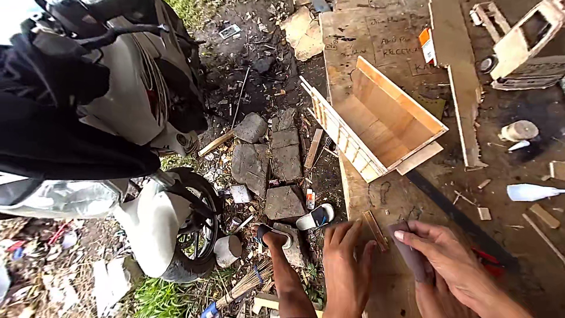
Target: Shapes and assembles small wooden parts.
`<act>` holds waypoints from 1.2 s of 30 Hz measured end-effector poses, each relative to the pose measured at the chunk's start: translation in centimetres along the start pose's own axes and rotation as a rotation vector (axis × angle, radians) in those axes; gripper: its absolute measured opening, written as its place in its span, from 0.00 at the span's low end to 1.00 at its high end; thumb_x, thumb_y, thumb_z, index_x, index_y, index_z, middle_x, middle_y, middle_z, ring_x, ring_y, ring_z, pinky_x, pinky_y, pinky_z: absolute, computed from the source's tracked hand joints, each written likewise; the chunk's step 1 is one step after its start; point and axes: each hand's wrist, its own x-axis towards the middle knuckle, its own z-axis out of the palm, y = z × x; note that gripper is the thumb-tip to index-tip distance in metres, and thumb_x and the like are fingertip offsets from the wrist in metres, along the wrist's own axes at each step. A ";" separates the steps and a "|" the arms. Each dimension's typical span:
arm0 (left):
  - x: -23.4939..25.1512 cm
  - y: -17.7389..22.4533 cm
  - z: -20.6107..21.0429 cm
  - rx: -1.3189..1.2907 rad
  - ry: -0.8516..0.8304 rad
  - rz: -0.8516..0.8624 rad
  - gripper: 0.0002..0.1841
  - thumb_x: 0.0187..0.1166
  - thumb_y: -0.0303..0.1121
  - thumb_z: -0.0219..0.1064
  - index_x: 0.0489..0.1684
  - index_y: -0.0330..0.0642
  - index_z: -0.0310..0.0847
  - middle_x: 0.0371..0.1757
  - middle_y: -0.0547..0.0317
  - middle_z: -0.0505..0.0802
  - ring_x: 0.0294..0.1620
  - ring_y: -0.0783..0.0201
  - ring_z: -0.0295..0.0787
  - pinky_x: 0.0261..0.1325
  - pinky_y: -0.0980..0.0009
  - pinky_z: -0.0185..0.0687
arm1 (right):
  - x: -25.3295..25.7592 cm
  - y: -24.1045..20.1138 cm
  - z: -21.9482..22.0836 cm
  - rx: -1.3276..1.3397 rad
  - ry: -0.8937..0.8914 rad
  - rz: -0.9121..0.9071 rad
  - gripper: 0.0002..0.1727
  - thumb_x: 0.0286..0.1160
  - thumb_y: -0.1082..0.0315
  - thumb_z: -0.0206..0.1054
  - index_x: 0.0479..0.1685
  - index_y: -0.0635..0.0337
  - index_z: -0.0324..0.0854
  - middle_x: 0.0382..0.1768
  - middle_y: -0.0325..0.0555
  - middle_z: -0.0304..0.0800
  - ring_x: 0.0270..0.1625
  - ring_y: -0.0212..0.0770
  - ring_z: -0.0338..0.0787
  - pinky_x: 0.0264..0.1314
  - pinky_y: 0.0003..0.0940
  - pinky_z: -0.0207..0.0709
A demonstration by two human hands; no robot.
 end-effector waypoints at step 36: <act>0.6 -3.8 2.2 0.335 -0.002 0.394 0.28 0.73 0.57 0.71 0.67 0.51 0.90 0.76 0.66 0.88 0.83 0.60 0.76 0.87 0.51 0.65 | 0.5 1.4 3.8 -0.574 0.297 -0.387 0.11 0.67 0.64 0.70 0.38 0.61 0.95 0.36 0.48 0.94 0.37 0.41 0.93 0.43 0.41 0.87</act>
